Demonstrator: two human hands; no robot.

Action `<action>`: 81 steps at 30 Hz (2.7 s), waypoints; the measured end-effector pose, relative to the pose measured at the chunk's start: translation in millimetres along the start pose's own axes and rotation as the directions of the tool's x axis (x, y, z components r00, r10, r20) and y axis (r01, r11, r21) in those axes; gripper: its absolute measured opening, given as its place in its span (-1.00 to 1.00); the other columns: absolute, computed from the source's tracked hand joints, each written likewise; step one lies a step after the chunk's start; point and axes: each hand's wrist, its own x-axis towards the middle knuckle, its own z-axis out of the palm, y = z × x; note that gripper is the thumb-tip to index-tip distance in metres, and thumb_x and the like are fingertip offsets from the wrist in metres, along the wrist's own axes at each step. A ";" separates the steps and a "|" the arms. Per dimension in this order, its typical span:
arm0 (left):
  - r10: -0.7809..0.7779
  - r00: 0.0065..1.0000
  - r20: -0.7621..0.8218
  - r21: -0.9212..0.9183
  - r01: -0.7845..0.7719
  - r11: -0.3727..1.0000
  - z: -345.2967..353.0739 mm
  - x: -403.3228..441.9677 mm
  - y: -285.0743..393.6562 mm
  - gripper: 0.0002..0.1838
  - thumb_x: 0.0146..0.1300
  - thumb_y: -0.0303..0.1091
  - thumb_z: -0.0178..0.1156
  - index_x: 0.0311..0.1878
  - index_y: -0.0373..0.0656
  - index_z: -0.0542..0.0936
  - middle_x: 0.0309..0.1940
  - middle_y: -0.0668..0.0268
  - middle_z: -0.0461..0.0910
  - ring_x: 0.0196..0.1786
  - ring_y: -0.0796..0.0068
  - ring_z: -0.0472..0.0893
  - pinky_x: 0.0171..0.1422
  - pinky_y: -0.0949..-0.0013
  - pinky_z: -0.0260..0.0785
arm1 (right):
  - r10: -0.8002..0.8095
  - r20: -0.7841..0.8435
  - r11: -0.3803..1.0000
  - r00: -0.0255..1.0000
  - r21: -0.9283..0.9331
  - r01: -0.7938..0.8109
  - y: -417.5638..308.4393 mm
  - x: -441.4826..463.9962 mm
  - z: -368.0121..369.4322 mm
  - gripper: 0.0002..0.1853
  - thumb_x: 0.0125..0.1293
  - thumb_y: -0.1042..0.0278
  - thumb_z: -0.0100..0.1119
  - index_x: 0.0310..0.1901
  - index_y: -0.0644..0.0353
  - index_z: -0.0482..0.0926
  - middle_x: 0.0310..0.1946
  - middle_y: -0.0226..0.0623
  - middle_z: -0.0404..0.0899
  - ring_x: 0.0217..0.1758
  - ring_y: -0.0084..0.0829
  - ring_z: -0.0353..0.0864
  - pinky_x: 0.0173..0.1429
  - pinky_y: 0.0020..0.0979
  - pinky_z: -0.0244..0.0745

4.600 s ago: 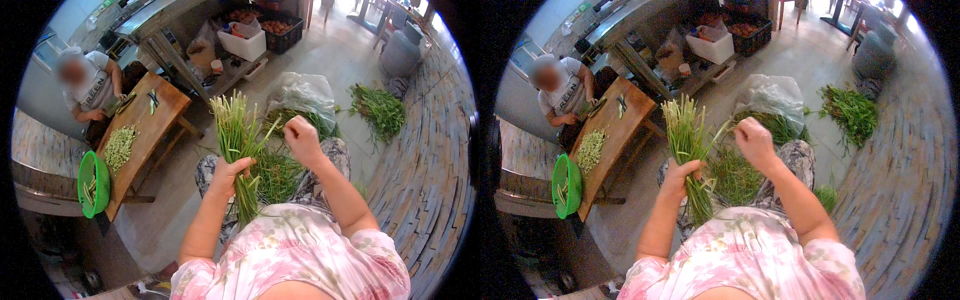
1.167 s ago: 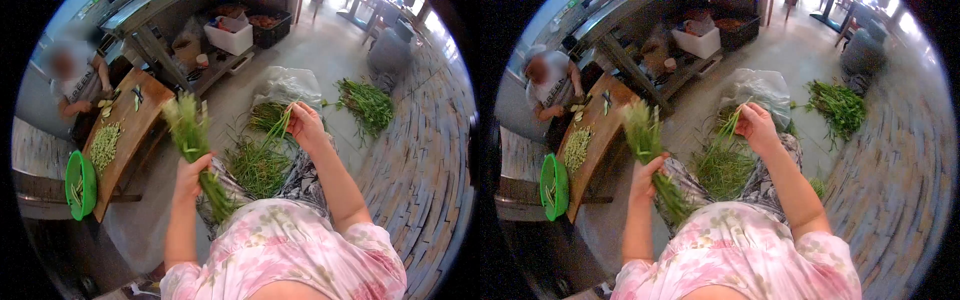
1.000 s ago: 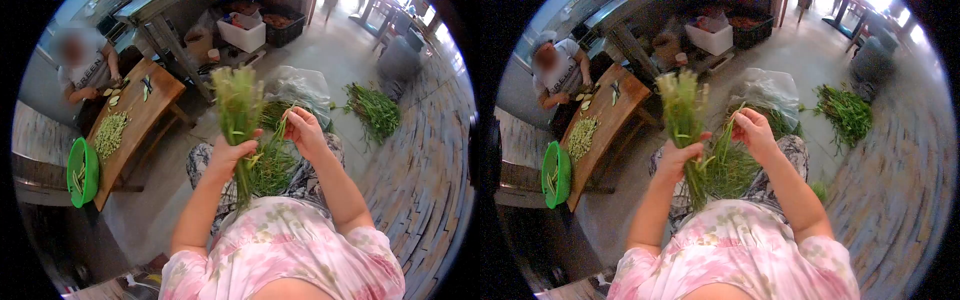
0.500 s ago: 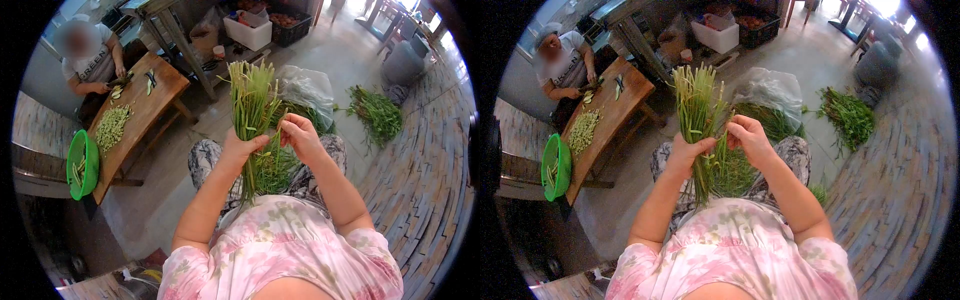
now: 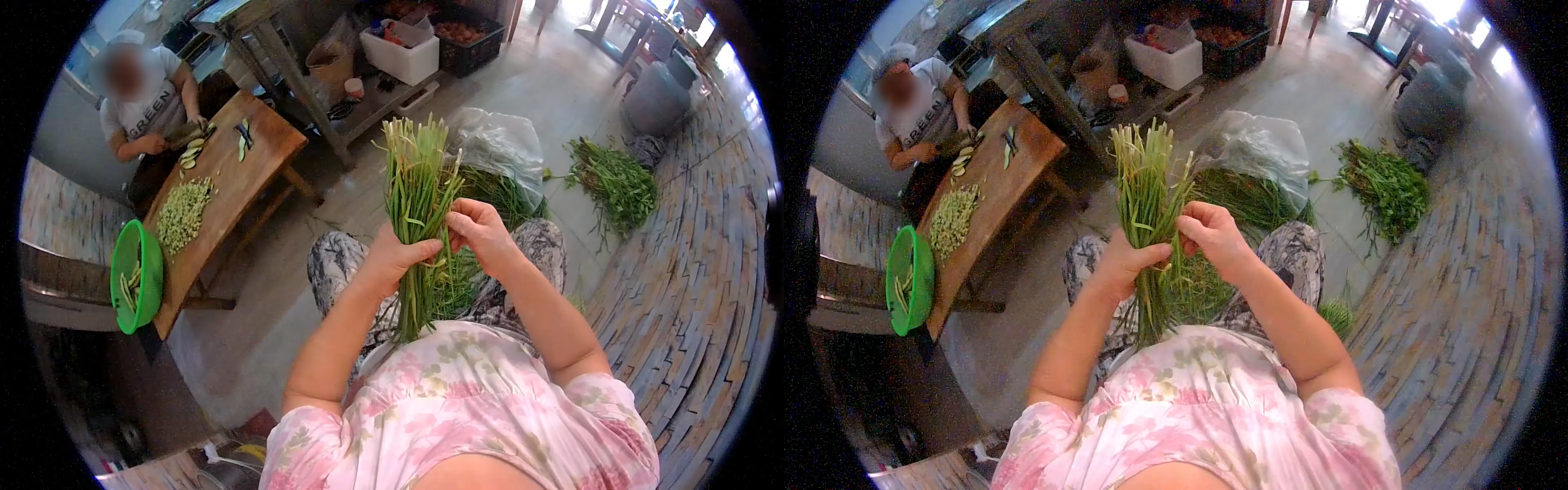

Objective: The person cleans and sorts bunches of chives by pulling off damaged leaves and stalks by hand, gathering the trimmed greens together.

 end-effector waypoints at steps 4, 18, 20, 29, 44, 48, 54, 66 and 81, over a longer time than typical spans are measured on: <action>-0.006 0.999 -0.047 -0.027 0.005 1.000 0.4 3.2 -5.1 -0.72 0.00 -0.52 0.22 -0.15 -0.22 0.50 -0.38 0.40 0.52 -0.40 0.62 0.48 -0.33 0.50 0.33 | -0.106 -0.047 0.989 0.993 -0.107 0.101 -1.4 -7.8 11.3 -0.87 0.24 0.41 0.01 -0.42 0.25 0.44 -0.57 -0.46 0.42 -0.52 -0.65 0.40 -0.40 -0.57 0.33; -0.190 0.981 -0.046 -0.158 0.181 0.971 -18.7 -3.7 -20.8 -0.78 0.00 -0.50 0.25 -0.25 -0.24 0.48 -0.46 0.33 0.52 -0.47 0.54 0.50 -0.40 0.49 0.35 | -0.167 -0.218 0.965 0.962 -0.236 0.114 -34.8 4.8 -8.7 -0.82 0.18 0.41 0.08 -0.20 0.28 0.47 -0.51 -0.46 0.32 -0.49 -0.59 0.35 -0.39 -0.55 0.29; -0.185 0.981 -0.053 -0.108 0.179 0.978 -16.0 -6.1 -19.0 -0.77 -0.01 -0.50 0.26 -0.24 -0.25 0.49 -0.44 0.32 0.53 -0.46 0.55 0.50 -0.40 0.49 0.34 | -0.355 -0.159 0.814 0.921 -0.538 0.221 -44.2 8.4 -5.5 -0.75 0.14 0.39 0.17 -0.15 0.27 0.48 -0.50 -0.45 0.29 -0.51 -0.55 0.33 -0.40 -0.53 0.28; -0.207 0.978 0.021 -0.080 0.208 0.975 -21.6 -12.9 -14.9 -0.69 -0.05 -0.43 0.31 -0.21 -0.24 0.49 -0.46 0.33 0.53 -0.47 0.54 0.50 -0.41 0.47 0.34 | -0.567 0.091 0.243 0.819 -0.931 0.272 -34.1 23.8 -3.3 -0.83 0.04 0.43 0.23 -0.36 0.27 0.46 -0.40 -0.17 0.38 -0.33 -0.17 0.46 -0.26 -0.28 0.35; -0.143 0.974 -0.178 -0.278 0.090 0.956 -66.6 -34.1 -27.2 -0.59 0.08 -0.27 0.27 -0.05 -0.21 0.40 -0.32 0.23 0.55 -0.40 0.47 0.55 -0.36 0.38 0.47 | -0.464 -0.664 0.847 0.587 -0.526 0.075 20.8 2.5 -124.7 -0.78 0.31 0.30 -0.02 -0.33 0.31 0.48 -0.52 -0.37 0.42 -0.36 -0.49 0.38 -0.21 -0.41 0.32; -0.100 0.960 -0.263 -0.351 0.001 0.936 -82.1 -39.7 -18.0 -0.63 0.11 -0.27 0.25 -0.09 -0.24 0.42 -0.33 0.23 0.53 -0.41 0.47 0.53 -0.35 0.38 0.47 | -0.249 -0.759 0.956 0.602 -0.294 0.026 22.0 -15.0 -126.2 -0.78 0.33 0.28 -0.04 -0.35 0.29 0.43 -0.57 -0.46 0.31 -0.46 -0.59 0.26 -0.32 -0.46 0.23; -0.077 0.947 -0.312 -0.494 -0.092 0.865 -85.3 -43.1 -12.1 -0.67 0.13 -0.26 0.23 -0.14 -0.27 0.43 -0.38 0.24 0.50 -0.42 0.47 0.47 -0.38 0.41 0.40 | -0.348 -0.636 0.866 0.688 -0.499 -0.024 57.8 -13.3 -134.3 -0.74 0.31 0.26 0.01 -0.44 0.27 0.39 -0.58 -0.50 0.29 -0.52 -0.57 0.20 -0.42 -0.44 0.17; 0.164 0.973 -0.161 -0.755 -0.228 0.615 -105.9 -58.3 9.5 -0.71 0.20 -0.24 0.13 -0.10 -0.22 0.44 -0.41 0.32 0.45 -0.42 0.50 0.43 -0.35 0.43 0.34 | -0.301 -0.357 0.149 0.884 -0.933 -0.327 88.5 -17.9 -123.9 -0.79 0.18 0.24 0.10 -0.28 0.19 0.43 -0.37 -0.09 0.45 -0.24 -0.01 0.48 -0.21 -0.09 0.36; -0.030 0.984 0.177 -0.762 0.156 0.628 -62.1 -42.8 -0.4 -0.70 0.17 -0.22 0.12 -0.11 -0.19 0.45 -0.47 0.34 0.43 -0.49 0.53 0.37 -0.42 0.48 0.24 | -0.470 0.275 0.580 0.839 -0.620 0.529 -17.8 27.5 69.6 -0.73 0.08 0.44 0.20 -0.15 0.25 0.51 -0.40 -0.20 0.42 -0.37 -0.32 0.43 -0.24 -0.39 0.37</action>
